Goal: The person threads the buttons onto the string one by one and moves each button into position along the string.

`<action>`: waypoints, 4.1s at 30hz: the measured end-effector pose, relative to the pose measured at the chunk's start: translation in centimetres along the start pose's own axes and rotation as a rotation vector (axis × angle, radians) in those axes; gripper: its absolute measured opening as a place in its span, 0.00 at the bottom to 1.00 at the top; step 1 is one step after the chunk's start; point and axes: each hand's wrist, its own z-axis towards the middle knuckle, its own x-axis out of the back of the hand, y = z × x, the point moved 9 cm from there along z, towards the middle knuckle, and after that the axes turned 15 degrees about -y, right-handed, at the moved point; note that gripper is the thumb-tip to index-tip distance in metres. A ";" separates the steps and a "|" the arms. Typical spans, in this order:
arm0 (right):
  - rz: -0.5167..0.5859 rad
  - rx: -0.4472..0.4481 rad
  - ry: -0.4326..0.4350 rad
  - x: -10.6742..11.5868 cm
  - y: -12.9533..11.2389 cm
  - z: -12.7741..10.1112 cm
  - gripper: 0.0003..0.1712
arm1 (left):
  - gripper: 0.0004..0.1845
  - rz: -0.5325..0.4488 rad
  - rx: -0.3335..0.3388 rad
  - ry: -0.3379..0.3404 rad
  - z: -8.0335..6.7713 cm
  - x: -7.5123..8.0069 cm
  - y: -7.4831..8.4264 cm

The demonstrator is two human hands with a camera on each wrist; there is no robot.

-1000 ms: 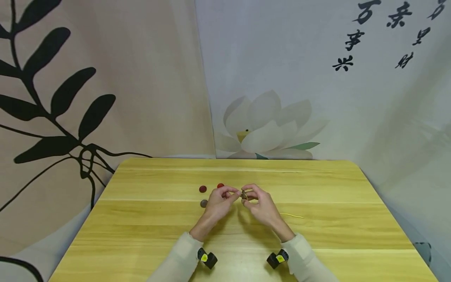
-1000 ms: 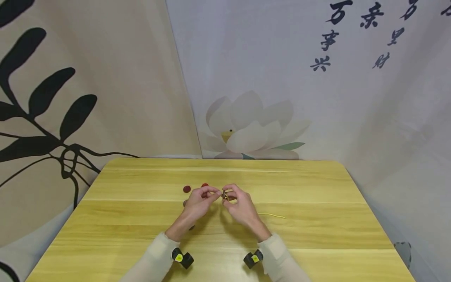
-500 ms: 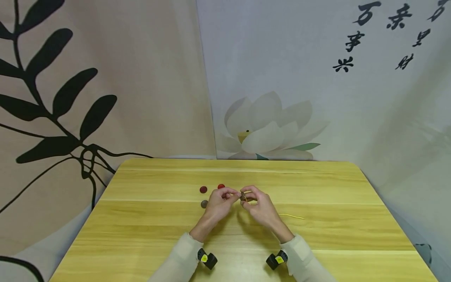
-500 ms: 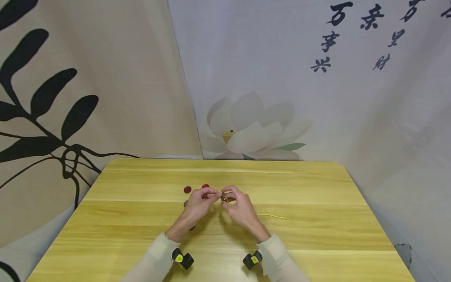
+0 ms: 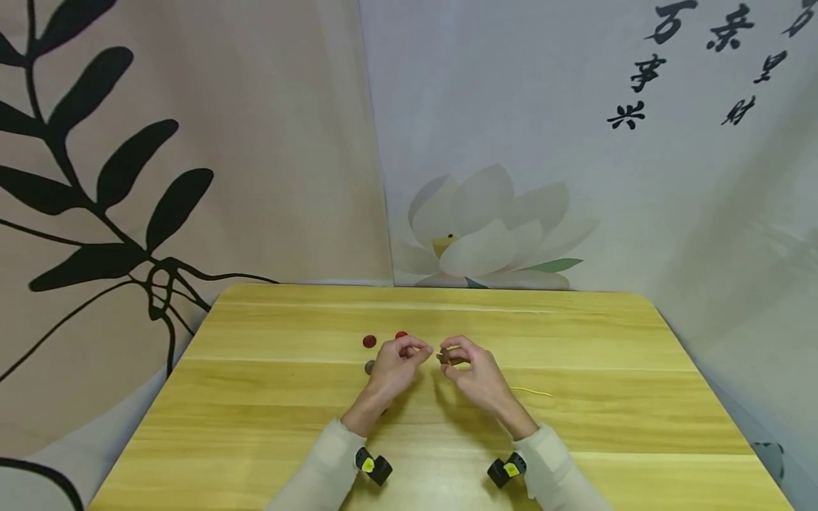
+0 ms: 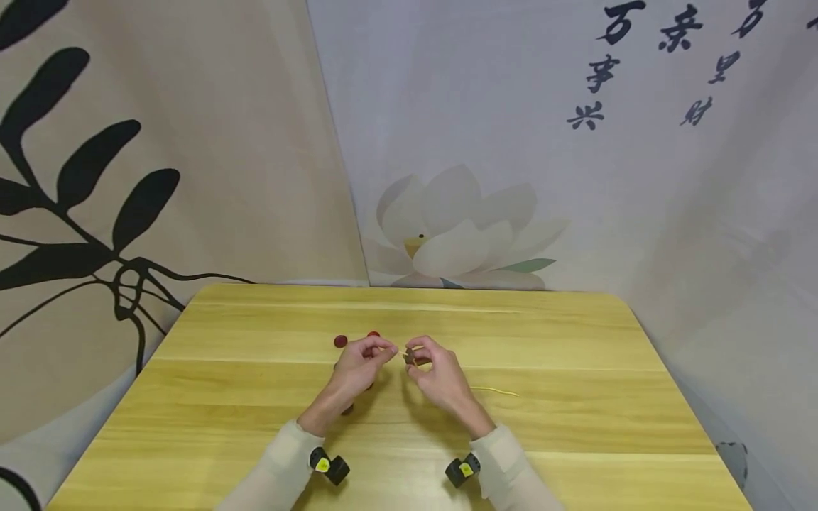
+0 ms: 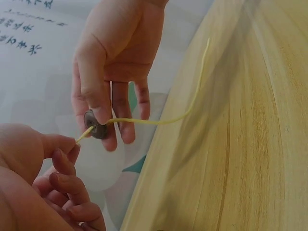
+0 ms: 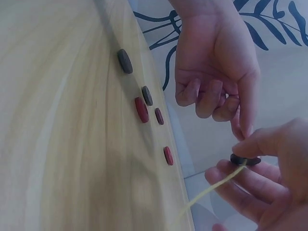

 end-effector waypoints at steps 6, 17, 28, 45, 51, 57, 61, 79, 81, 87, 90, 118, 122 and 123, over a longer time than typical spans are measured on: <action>-0.001 -0.003 -0.016 -0.1 0.3 0.0 0.18 | 0.07 0.002 0.020 -0.003 -0.1 0.1 -0.3; -0.033 -0.002 -0.017 0.1 1.1 0.2 0.18 | 0.09 -0.012 0.027 -0.009 -0.1 0.5 -0.4; -0.052 -0.007 -0.006 0.7 2.0 0.1 0.17 | 0.08 -0.011 0.041 0.011 0.2 0.9 -0.4; -0.051 -0.015 -0.027 1.1 3.2 0.0 0.17 | 0.07 -0.045 0.019 0.026 -0.1 1.5 -0.1; -0.036 -0.030 -0.045 1.3 3.9 0.0 0.16 | 0.08 -0.058 0.016 0.021 -0.1 1.6 -0.2; -0.042 -0.056 -0.047 1.7 4.5 -0.4 0.16 | 0.09 -0.079 0.014 0.015 -0.1 1.7 -0.3; -0.040 -0.068 -0.047 2.0 4.8 -0.7 0.16 | 0.09 -0.073 0.021 0.015 0.0 1.8 -0.4; -0.052 -0.103 -0.057 2.6 6.1 -1.2 0.15 | 0.08 -0.112 0.028 0.033 0.1 1.9 -0.3; -0.061 -0.101 -0.051 2.7 6.0 -1.2 0.15 | 0.08 -0.114 0.024 0.031 0.1 1.9 -0.3; -0.121 -0.119 -0.025 3.0 6.2 -1.4 0.16 | 0.08 -0.096 0.027 0.025 -0.1 1.9 -0.4; -0.130 -0.141 -0.017 3.1 6.5 -1.5 0.17 | 0.08 -0.091 0.033 0.022 -0.2 1.9 -0.5; -0.121 -0.163 -0.018 4.5 8.1 -2.5 0.18 | 0.08 -0.097 0.050 0.030 0.0 2.1 -0.9; -0.127 -0.151 -0.016 4.9 8.2 -2.8 0.18 | 0.08 -0.096 0.056 0.031 0.1 2.0 -1.0; -0.131 -0.149 -0.017 4.9 8.2 -2.8 0.18 | 0.08 -0.094 0.058 0.032 0.1 2.0 -1.0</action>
